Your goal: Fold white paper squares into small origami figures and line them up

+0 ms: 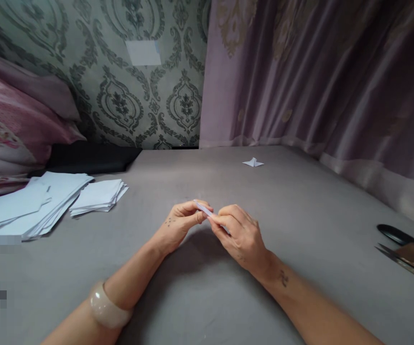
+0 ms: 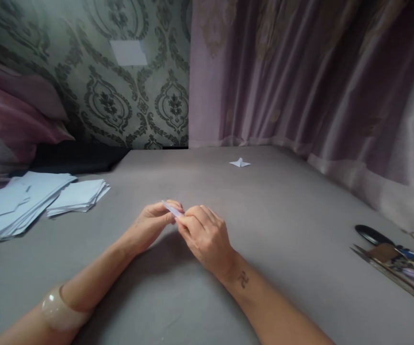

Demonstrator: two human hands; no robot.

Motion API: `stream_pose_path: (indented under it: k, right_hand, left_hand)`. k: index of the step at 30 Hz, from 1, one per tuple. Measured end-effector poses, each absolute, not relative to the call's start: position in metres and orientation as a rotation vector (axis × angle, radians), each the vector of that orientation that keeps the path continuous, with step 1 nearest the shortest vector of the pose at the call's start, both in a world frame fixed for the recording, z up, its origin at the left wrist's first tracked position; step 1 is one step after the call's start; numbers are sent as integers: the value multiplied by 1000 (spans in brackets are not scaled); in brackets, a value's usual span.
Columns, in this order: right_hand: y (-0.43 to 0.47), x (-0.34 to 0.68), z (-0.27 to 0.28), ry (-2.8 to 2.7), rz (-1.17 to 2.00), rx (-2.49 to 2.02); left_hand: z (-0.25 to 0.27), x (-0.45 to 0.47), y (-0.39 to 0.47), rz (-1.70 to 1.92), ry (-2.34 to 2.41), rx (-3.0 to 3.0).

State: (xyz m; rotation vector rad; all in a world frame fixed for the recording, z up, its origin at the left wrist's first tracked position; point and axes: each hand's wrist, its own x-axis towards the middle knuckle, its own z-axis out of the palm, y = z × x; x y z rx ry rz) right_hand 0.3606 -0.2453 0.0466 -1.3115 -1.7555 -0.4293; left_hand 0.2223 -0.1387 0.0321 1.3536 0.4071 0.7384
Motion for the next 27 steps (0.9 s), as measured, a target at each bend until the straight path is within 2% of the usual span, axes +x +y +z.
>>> stream_pose_path:
  k: [6,17,21,27]
  right_hand:
    - [-245,358,46,-1727,-330,-1265]
    - [-238,361,67,-1174,824,-1204]
    - [-238,363,69,-1130,909,-1221]
    - [-236,366,63,-1164,855,-1270]
  left_hand:
    - [34,221,-138,710,365,1435]
    - [35,219,-136,646,330,1391]
    - [38,218,-136,630,342,1402]
    - [40,217,-136,599,352,1413]
